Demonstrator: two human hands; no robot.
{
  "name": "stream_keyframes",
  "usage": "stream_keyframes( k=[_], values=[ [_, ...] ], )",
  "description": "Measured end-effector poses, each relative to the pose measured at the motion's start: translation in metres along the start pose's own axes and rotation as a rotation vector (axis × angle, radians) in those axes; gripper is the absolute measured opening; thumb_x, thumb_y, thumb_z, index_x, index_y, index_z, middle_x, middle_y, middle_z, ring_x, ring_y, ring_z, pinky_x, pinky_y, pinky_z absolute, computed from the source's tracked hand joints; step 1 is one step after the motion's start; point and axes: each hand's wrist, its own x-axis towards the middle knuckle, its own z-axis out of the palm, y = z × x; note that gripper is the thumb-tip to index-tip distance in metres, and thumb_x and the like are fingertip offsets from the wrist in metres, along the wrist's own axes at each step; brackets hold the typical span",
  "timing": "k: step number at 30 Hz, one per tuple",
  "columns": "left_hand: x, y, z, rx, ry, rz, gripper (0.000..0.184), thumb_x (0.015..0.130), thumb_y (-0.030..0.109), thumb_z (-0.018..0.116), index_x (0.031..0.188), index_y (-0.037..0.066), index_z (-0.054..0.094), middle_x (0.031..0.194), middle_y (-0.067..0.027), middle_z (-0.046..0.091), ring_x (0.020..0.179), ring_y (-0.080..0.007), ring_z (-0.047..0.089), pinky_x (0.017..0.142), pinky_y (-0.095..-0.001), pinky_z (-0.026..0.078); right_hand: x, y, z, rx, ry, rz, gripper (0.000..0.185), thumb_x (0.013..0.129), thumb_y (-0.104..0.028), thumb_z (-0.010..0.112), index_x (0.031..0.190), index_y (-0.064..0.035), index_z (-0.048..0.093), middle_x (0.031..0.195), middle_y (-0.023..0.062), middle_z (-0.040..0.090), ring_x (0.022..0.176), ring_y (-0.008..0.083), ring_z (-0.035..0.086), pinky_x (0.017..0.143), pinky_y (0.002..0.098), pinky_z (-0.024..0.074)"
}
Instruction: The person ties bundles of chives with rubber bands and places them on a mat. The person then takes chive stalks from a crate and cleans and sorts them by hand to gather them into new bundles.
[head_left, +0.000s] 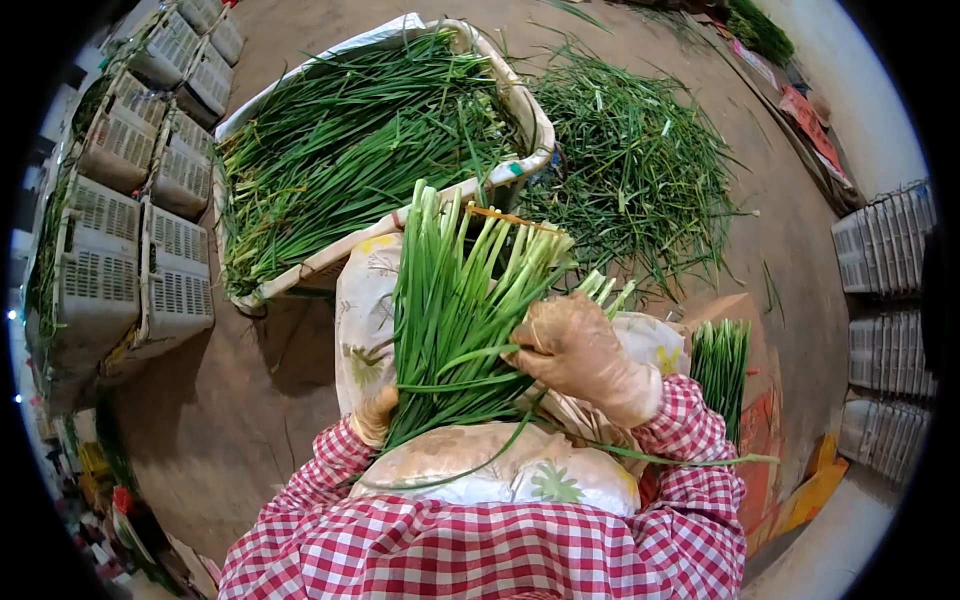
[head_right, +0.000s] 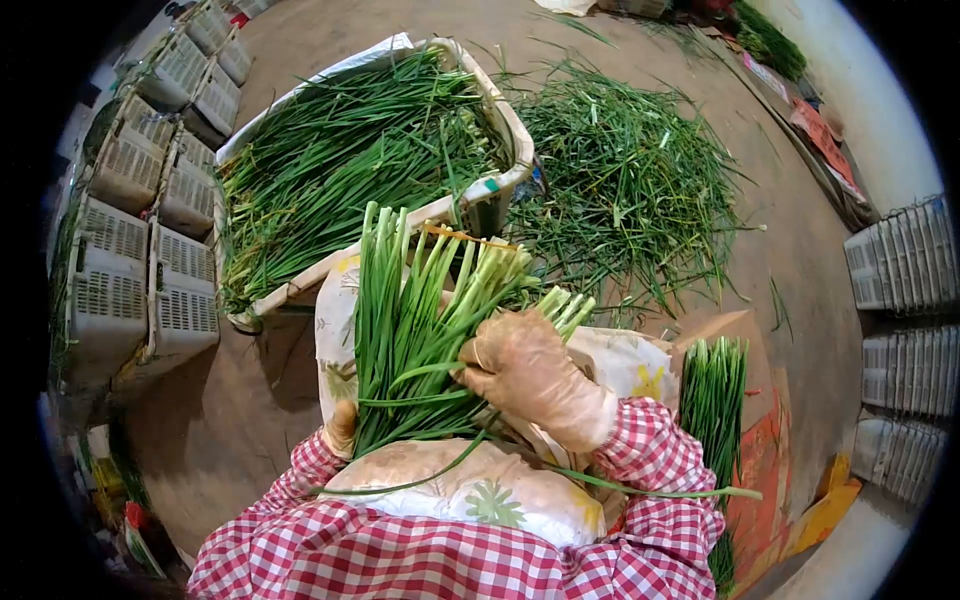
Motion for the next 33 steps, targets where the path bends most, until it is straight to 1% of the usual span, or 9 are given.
stream_keyframes(
  k=[4,10,14,15,20,22,24,29,33],
  values=[
    [0.0,0.004,0.011,-0.436,0.028,-0.054,0.098,0.069,0.057,0.07,0.143,0.01,0.025,0.138,-0.0135,0.04,0.123,-0.0245,0.045,0.104,-0.0394,0.039,0.0,0.0,-0.048,0.854,-0.249,-0.012,0.02,0.084,-0.024,0.065,0.085,-0.0052,0.07,0.063,0.004,0.055,0.058,0.0147,0.052,0.051,0.0287,0.0389],
    [-0.007,-0.025,-0.024,-0.225,0.07,0.015,0.096,0.071,0.048,0.074,0.143,0.009,0.023,0.14,-0.0137,0.038,0.125,-0.0264,0.042,0.106,-0.0425,0.035,0.0,0.057,-0.064,1.728,0.439,0.004,0.022,0.091,-0.027,0.057,0.084,-0.0063,0.061,0.074,0.0037,0.062,0.066,0.0129,0.057,0.063,0.0258,0.0482],
    [-0.007,-0.018,-0.02,-0.164,0.044,0.003,0.096,0.071,0.047,0.074,0.143,0.009,0.023,0.14,-0.0137,0.038,0.125,-0.0264,0.042,0.106,-0.0423,0.036,0.003,0.088,-0.093,1.404,0.661,0.127,0.022,0.092,-0.025,0.055,0.104,-0.0081,0.063,0.081,0.0032,0.064,0.074,0.0107,0.057,0.075,0.0253,0.0488],
    [-0.006,-0.016,-0.019,-0.152,0.037,0.002,0.096,0.071,0.047,0.074,0.143,0.009,0.023,0.14,-0.0137,0.038,0.125,-0.0264,0.042,0.106,-0.0423,0.036,0.004,0.079,-0.083,0.866,0.693,0.246,0.025,0.091,-0.026,0.057,0.109,-0.0093,0.062,0.083,0.0031,0.064,0.075,0.0126,0.058,0.079,0.0257,0.0476],
    [-0.004,-0.006,-0.015,-0.083,0.004,-0.026,0.096,0.071,0.046,0.075,0.143,0.008,0.024,0.14,-0.0137,0.038,0.125,-0.0265,0.043,0.105,-0.0421,0.036,0.022,0.001,-0.03,-0.351,0.132,-0.03,0.055,0.067,-0.05,0.072,0.109,-0.0156,0.063,0.113,0.0029,0.057,0.11,0.0239,0.05,0.107,0.0494,0.0178],
    [-0.003,-0.001,-0.015,-0.07,-0.004,-0.033,0.096,0.071,0.045,0.075,0.143,0.008,0.024,0.14,-0.0137,0.038,0.125,-0.0265,0.043,0.105,-0.042,0.036,0.027,0.002,-0.018,-0.321,-0.022,0.012,0.064,0.058,-0.059,0.073,0.109,-0.0204,0.064,0.127,0.0042,0.051,0.122,0.0251,0.039,0.108,0.0533,0.0001],
    [-0.004,0.003,-0.017,-0.067,-0.008,-0.038,0.095,0.071,0.045,0.075,0.143,0.008,0.024,0.14,-0.0138,0.038,0.124,-0.0265,0.043,0.105,-0.0419,0.036,0.026,0.001,-0.007,-0.314,-0.129,0.026,0.059,0.058,-0.057,0.073,0.104,-0.0201,0.066,0.13,0.0051,0.049,0.123,0.0285,0.038,0.107,0.0565,-0.0006],
    [-0.009,0.007,-0.018,-0.07,-0.024,-0.063,0.095,0.071,0.044,0.076,0.143,0.007,0.024,0.139,-0.0138,0.039,0.124,-0.0265,0.043,0.105,-0.0417,0.036,0.016,0.015,-0.001,0.213,-0.146,0.225,0.027,0.068,-0.031,0.073,0.093,-0.0212,0.068,0.094,0.0017,0.064,0.103,0.0204,0.054,0.104,0.0564,0.0155],
    [-0.011,0.0,-0.018,-0.138,-0.023,-0.082,0.095,0.071,0.043,0.076,0.142,0.007,0.025,0.139,-0.0138,0.039,0.124,-0.0265,0.043,0.105,-0.0415,0.036,0.009,0.021,0.019,-0.02,0.233,0.023,0.019,0.074,-0.007,0.064,0.091,-0.0161,0.066,0.078,0.0004,0.066,0.074,0.0167,0.064,0.105,0.0449,0.0262]
  ],
)
